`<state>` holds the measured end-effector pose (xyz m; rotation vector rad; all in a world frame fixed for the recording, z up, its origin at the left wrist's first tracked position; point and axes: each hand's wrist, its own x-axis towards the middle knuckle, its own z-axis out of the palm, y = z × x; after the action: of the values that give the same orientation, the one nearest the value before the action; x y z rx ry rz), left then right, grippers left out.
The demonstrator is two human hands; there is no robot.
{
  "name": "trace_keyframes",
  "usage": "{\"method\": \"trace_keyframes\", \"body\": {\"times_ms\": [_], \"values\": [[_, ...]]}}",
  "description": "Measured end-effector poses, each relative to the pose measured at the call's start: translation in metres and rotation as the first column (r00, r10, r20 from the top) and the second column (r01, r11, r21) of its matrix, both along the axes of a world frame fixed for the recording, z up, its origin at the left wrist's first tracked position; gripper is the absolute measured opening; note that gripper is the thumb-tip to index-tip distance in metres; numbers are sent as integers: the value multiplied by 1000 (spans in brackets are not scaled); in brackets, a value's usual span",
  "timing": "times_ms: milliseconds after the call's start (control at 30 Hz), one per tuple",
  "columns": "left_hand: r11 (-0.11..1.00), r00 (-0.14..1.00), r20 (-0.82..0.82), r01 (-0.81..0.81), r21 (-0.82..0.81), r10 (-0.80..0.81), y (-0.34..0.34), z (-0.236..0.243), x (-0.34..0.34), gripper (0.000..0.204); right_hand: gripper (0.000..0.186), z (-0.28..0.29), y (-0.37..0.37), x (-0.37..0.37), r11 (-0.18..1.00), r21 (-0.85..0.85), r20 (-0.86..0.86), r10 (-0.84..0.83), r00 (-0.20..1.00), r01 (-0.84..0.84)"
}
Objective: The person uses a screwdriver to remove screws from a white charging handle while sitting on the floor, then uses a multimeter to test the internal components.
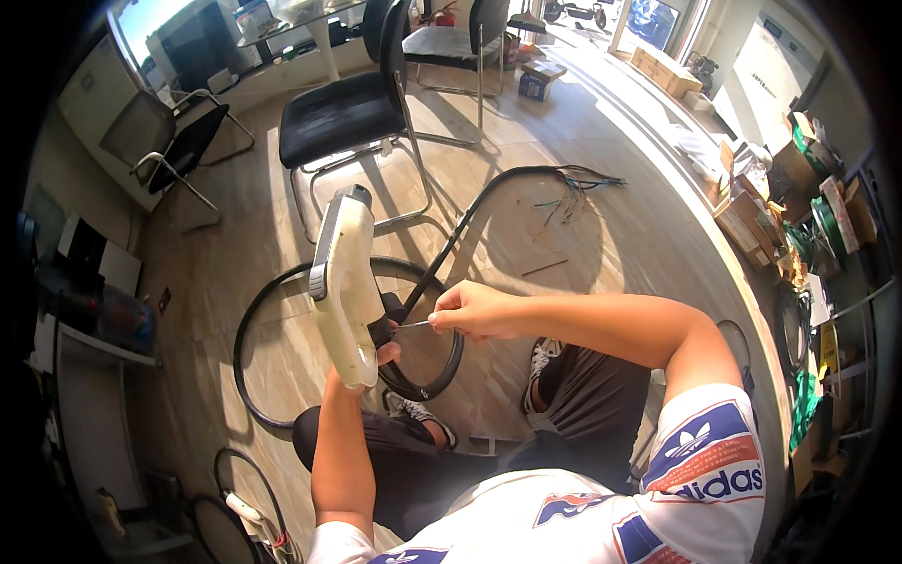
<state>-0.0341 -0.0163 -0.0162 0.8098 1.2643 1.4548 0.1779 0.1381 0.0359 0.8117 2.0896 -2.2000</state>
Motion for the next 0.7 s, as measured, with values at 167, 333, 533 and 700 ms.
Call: {"method": "trace_keyframes", "body": {"times_ms": [167, 333, 533, 700], "values": [[997, 987, 154, -51, 51, 42, 0, 20, 7, 58, 16, -10, 4, 0, 38, 999, -42, 410, 911, 29], [997, 996, 83, -22, 72, 16, -3, 7, 0, 57, 25, -12, -4, -1, 125, 992, -33, 337, 941, -9], [1000, 999, -31, 8, 4, -8, -4, 1, -3, 58, 26, -7, -11, -1, 801, 598, -153, 146, 977, -26], [1000, 1000, -22, 2, -10, -2, -2, -2, -2, 57, 30, -2, 2, -5, 970, -242, 126, 8, 992, 23]]}}
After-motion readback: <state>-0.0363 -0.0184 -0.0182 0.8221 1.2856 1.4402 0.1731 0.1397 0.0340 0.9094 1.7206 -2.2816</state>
